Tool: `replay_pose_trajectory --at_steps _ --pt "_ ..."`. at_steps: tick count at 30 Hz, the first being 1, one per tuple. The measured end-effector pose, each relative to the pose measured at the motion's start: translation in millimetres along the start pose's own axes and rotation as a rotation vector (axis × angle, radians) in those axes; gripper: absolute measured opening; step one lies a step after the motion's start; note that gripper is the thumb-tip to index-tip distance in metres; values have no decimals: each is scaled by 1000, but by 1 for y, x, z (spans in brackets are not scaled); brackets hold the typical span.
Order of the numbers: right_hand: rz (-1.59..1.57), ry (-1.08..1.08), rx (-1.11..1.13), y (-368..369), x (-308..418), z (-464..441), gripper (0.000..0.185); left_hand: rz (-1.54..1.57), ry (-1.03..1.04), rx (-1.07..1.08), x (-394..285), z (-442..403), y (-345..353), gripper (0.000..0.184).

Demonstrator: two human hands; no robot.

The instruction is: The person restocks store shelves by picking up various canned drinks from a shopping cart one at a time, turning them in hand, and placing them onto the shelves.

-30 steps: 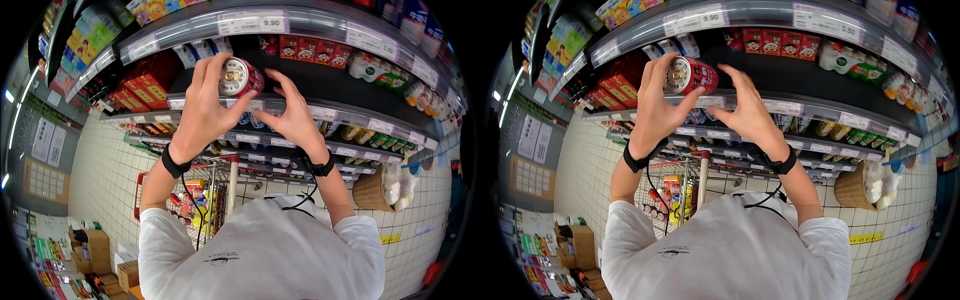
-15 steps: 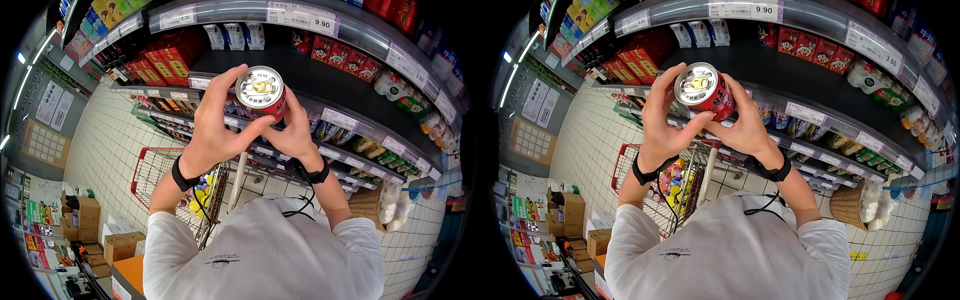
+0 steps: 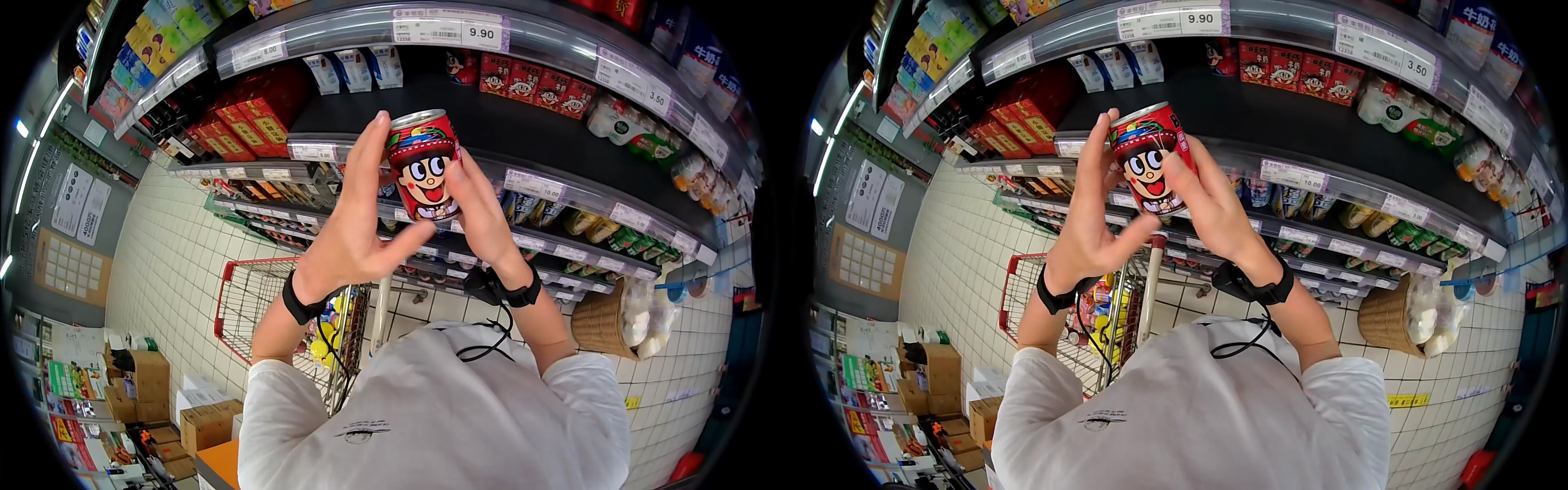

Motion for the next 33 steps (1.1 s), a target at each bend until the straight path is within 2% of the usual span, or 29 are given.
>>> replay_pose_trajectory --at_steps 1,4,6,12,16,18,19,20,22,23,26,29,33 --pt "-62 68 -18 -3 -3 0 49 -63 15 32 2 1 3 105" --pt "-141 184 -30 -3 -5 2 52 -100 -10 15 10 -1 4 111" --pt "-279 264 -77 -2 -6 0 50 -49 -1 42 11 -4 1 103" --pt "-284 295 -48 -10 -12 -6 47 -40 12 -13 14 -4 -5 100" --pt "-109 199 -52 -20 -6 -10 46 113 -73 -50 16 -5 -6 93" --pt "44 -63 42 -14 13 -13 48 312 -198 -37 27 -2 -5 87" --pt "3 -52 127 -17 14 -11 55 349 -192 -22 28 -2 -5 76" --pt "111 -160 230 -17 16 -12 68 348 -192 -25 27 -2 -5 76" --pt "327 -242 374 -12 22 -9 82 440 -321 -31 27 -2 -1 69" --pt "390 -233 344 -8 24 -8 89 419 -313 -39 25 -2 -1 65" --pt "515 -220 307 -8 20 -9 85 477 -432 -1 21 -3 3 66" --pt "560 -302 291 -15 14 -11 79 470 -464 51 15 -5 7 67" --pt "624 -414 290 -14 23 -10 77 412 -408 71 17 -7 6 74"
Point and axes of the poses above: each hand's wrist, its own z-axis away from the middle knuckle, its own y-axis out of the palm, x = y × z, the point moved 4 cm from there along -z, towards the middle knuckle, and after that the axes turned 9 degrees about -y, right-handed, at the moved point
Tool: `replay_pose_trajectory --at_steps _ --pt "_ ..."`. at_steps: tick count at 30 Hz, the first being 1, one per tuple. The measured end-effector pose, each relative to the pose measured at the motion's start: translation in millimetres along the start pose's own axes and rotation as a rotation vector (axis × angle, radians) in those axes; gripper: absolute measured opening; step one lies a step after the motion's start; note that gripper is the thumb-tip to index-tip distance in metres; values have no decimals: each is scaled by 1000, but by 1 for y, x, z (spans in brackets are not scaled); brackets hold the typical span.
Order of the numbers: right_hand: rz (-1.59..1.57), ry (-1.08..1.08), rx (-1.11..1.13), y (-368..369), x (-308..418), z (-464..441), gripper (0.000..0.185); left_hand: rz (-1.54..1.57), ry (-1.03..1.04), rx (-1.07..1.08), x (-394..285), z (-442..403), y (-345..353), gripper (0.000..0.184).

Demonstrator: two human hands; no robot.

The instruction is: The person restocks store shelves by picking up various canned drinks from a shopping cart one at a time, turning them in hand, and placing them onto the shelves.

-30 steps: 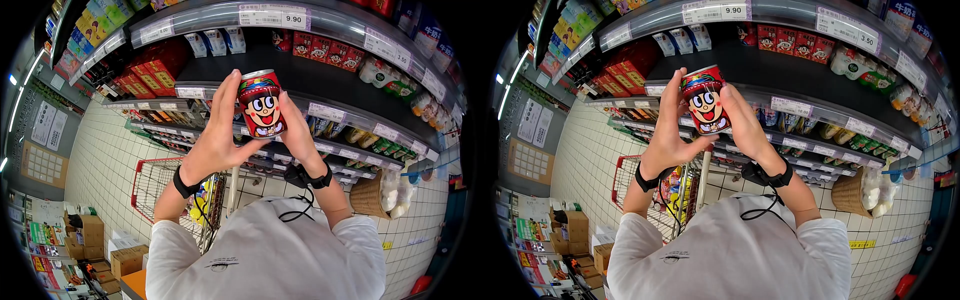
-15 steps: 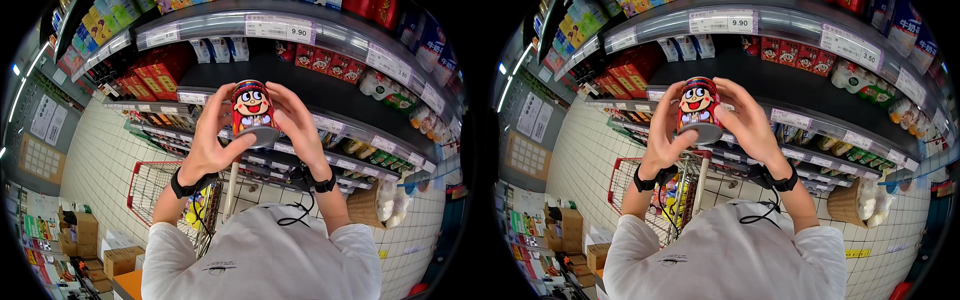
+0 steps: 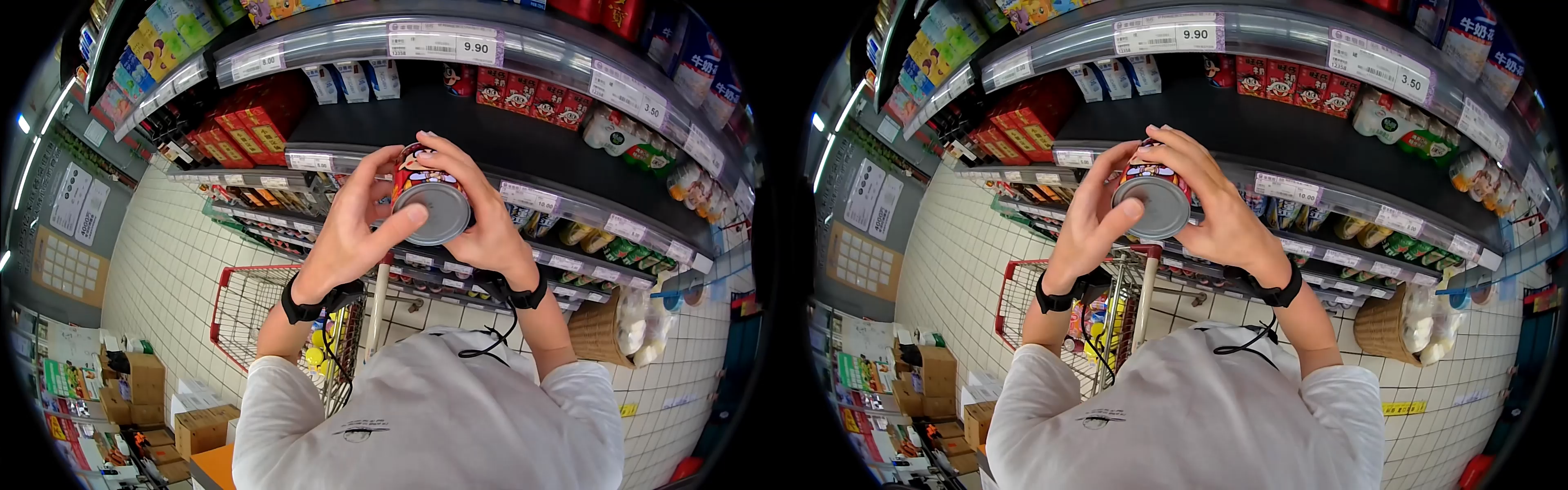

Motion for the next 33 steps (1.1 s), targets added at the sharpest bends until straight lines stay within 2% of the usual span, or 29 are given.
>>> replay_pose_trajectory --at_steps 2,3,5,8,10,12,15,16,18,20,22,24,25,27,33 --pt "-79 18 -21 -5 0 -2 77 -95 154 46 -2 1 2 83" --pt "-161 36 -37 -7 0 -2 78 -96 153 51 -3 0 2 83" --pt "-211 60 -65 -6 1 -1 78 -272 314 83 -13 1 6 91" --pt "-277 132 -145 -4 0 4 78 -287 342 28 -14 0 6 92" --pt "-248 109 -170 -2 0 5 79 -295 342 14 -13 -1 6 94" --pt "-258 102 -244 2 1 6 82 -398 471 -6 -15 -1 6 91" --pt "-247 109 -366 11 2 8 83 -330 469 -29 -17 1 12 91" --pt "-153 63 -393 13 -1 9 85 -329 469 -31 -17 0 14 91" --pt "-59 60 -384 15 4 10 85 -387 566 -12 -21 -1 17 91" --pt "99 34 -367 14 10 9 88 -398 571 -1 -23 0 16 90" --pt "76 31 -327 11 11 11 89 -410 577 8 -27 0 13 89" --pt "53 27 -289 10 13 10 89 -342 575 86 -31 1 10 80" --pt "105 -18 -248 8 18 7 90 -344 579 80 -30 1 8 80" --pt "157 -67 -205 5 23 3 90 -130 514 167 -23 -1 4 83" --pt "16 -22 -115 3 25 3 89 -1 479 280 -16 -9 -7 83"
Point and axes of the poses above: each hand's wrist, its own z-axis away from the middle knuckle, its own y-axis out of the palm, x = y × z, the point moved 4 cm from there along -z, towards the middle knuckle, and after that the axes turned 9 degrees about -y, right-handed, at the moved point
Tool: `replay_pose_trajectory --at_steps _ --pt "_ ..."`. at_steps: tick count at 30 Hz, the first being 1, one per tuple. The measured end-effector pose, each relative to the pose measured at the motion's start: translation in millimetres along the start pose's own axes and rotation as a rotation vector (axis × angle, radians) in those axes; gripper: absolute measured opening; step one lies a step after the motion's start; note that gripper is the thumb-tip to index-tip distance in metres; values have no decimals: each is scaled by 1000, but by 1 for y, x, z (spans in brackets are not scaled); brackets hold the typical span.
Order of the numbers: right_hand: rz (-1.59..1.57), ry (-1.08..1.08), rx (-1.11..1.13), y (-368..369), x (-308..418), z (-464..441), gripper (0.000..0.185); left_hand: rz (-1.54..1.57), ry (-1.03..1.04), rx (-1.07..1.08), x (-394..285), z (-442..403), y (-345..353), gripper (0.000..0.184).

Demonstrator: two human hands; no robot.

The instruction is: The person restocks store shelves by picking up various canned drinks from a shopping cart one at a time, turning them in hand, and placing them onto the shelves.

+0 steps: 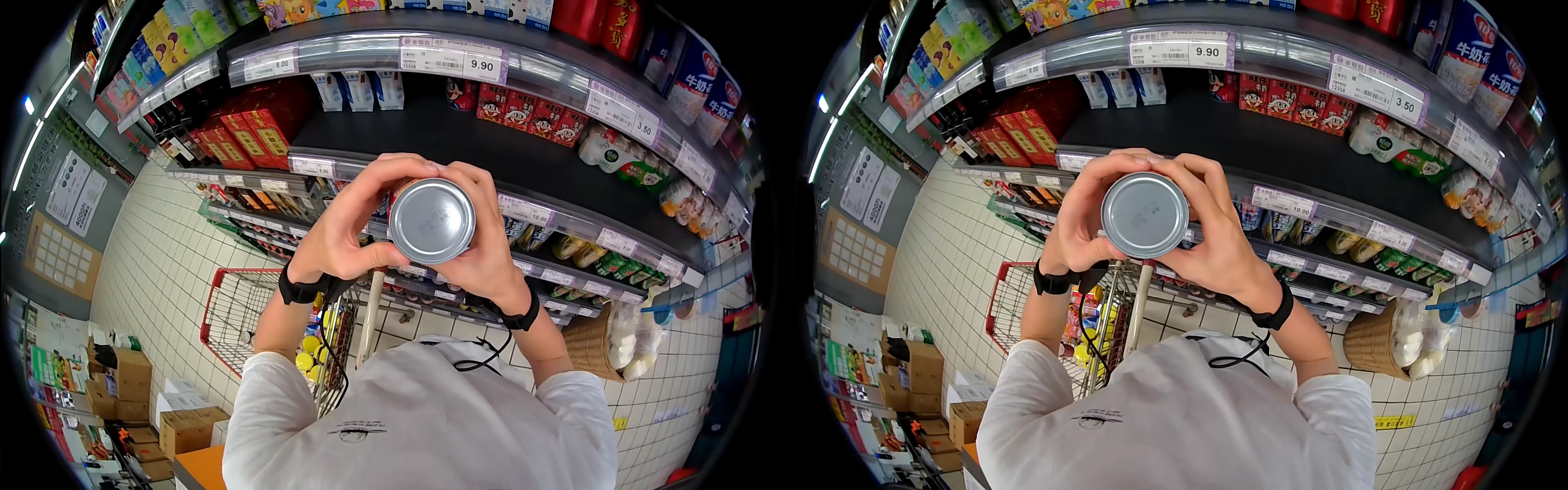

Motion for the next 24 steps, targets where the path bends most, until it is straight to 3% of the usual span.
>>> replay_pose_trajectory --at_steps 12,16,18,21,24 --pt "81 -3 -57 4 4 6 85 73 -46 32 1 1 0 88" --pt "-300 147 -200 6 -9 12 90 62 -43 1 12 3 2 93" --pt "-587 319 -328 8 -9 15 87 49 -59 -36 16 7 7 95" --pt "-661 347 -332 5 -15 13 82 -202 -77 -235 15 8 13 88" --pt "-671 409 -305 1 -21 12 81 -287 -22 -274 12 9 9 81"
Point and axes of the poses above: each hand's wrist, its own z-axis away from the middle knuckle, its own y-axis out of the palm, x = y × z, the point moved 4 cm from there along -z, towards the middle knuckle, and after that the axes turned 9 degrees about -y, right-handed, at the moved point
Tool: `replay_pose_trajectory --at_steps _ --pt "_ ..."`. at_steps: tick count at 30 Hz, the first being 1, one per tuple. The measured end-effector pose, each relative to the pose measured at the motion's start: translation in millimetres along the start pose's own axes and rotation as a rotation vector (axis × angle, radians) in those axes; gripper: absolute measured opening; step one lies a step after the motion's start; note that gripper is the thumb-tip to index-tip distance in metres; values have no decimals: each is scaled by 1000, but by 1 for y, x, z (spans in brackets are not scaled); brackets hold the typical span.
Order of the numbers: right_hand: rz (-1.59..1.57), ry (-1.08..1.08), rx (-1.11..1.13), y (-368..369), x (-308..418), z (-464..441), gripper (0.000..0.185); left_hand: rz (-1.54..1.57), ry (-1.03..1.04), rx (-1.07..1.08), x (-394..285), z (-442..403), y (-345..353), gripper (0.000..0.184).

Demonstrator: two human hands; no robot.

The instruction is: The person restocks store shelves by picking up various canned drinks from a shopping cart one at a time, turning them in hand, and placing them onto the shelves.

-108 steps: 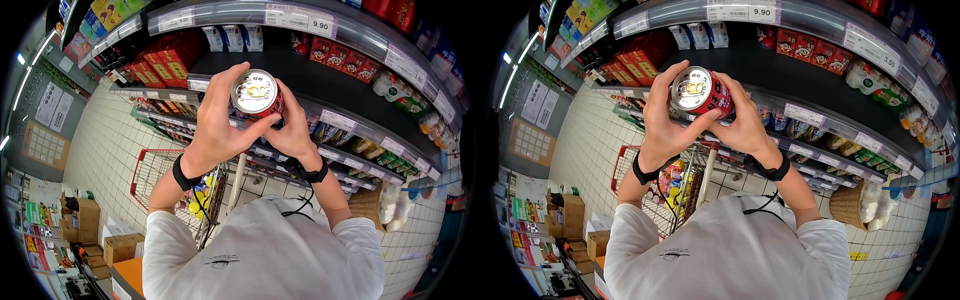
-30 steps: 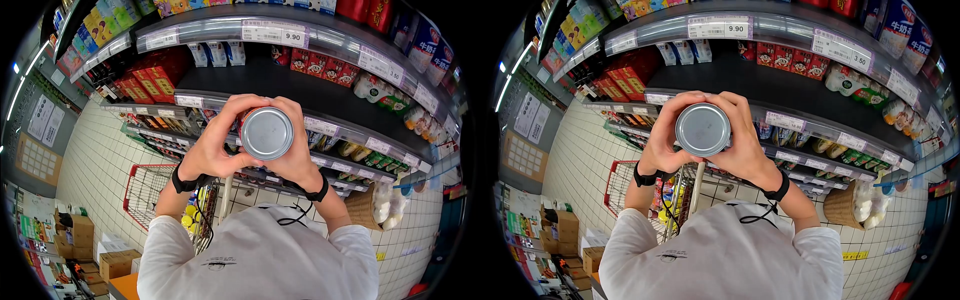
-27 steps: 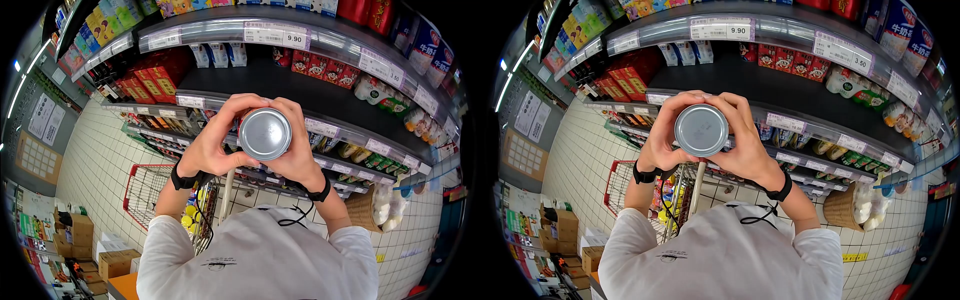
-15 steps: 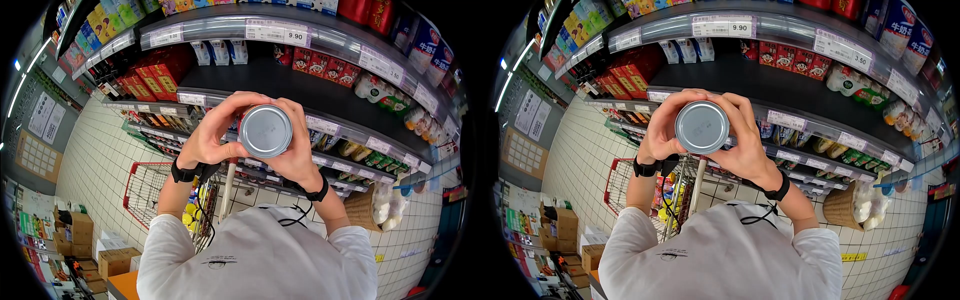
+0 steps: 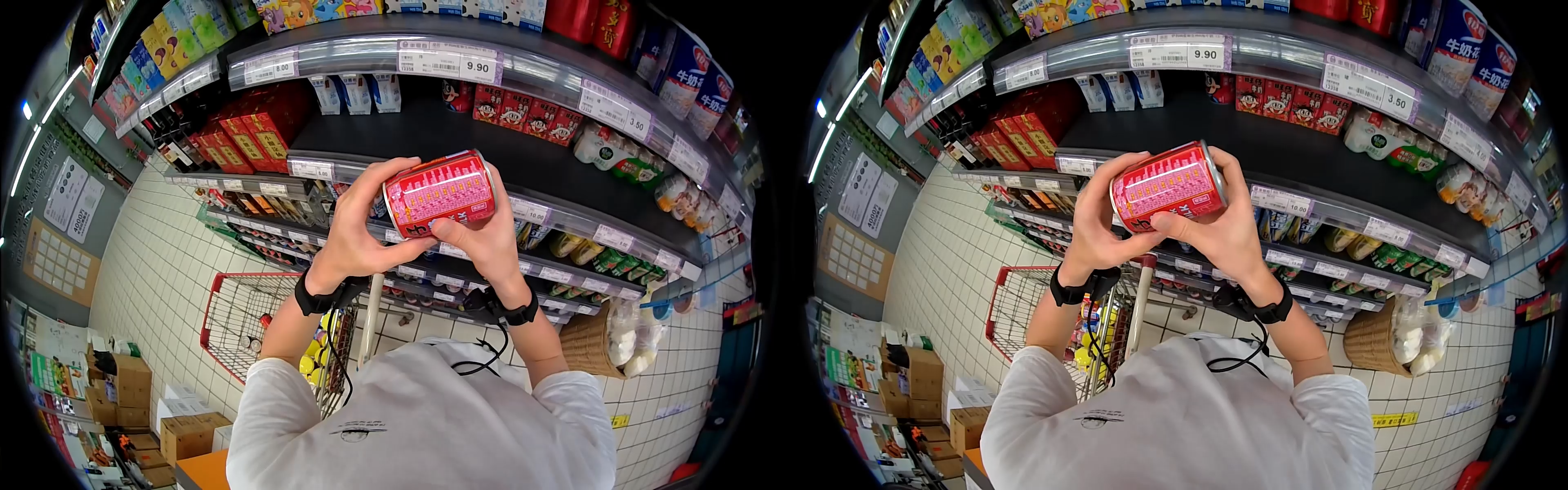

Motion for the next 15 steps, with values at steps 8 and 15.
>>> replay_pose_trajectory --at_steps 8,15 --pt "332 47 285 -6 1 -12 75 -41 48 -86 9 -3 -8 65" --pt "396 88 323 -6 -10 -9 81 124 -159 -91 9 -8 -1 52"
Point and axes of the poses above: each hand's wrist, its own z-axis away from the middle knuckle, its own y-axis out of the palm, x = y × z, the point moved 4 cm from there along -z, towards the middle knuckle, and after that the axes turned 9 degrees about -y, right-handed, at the moved point
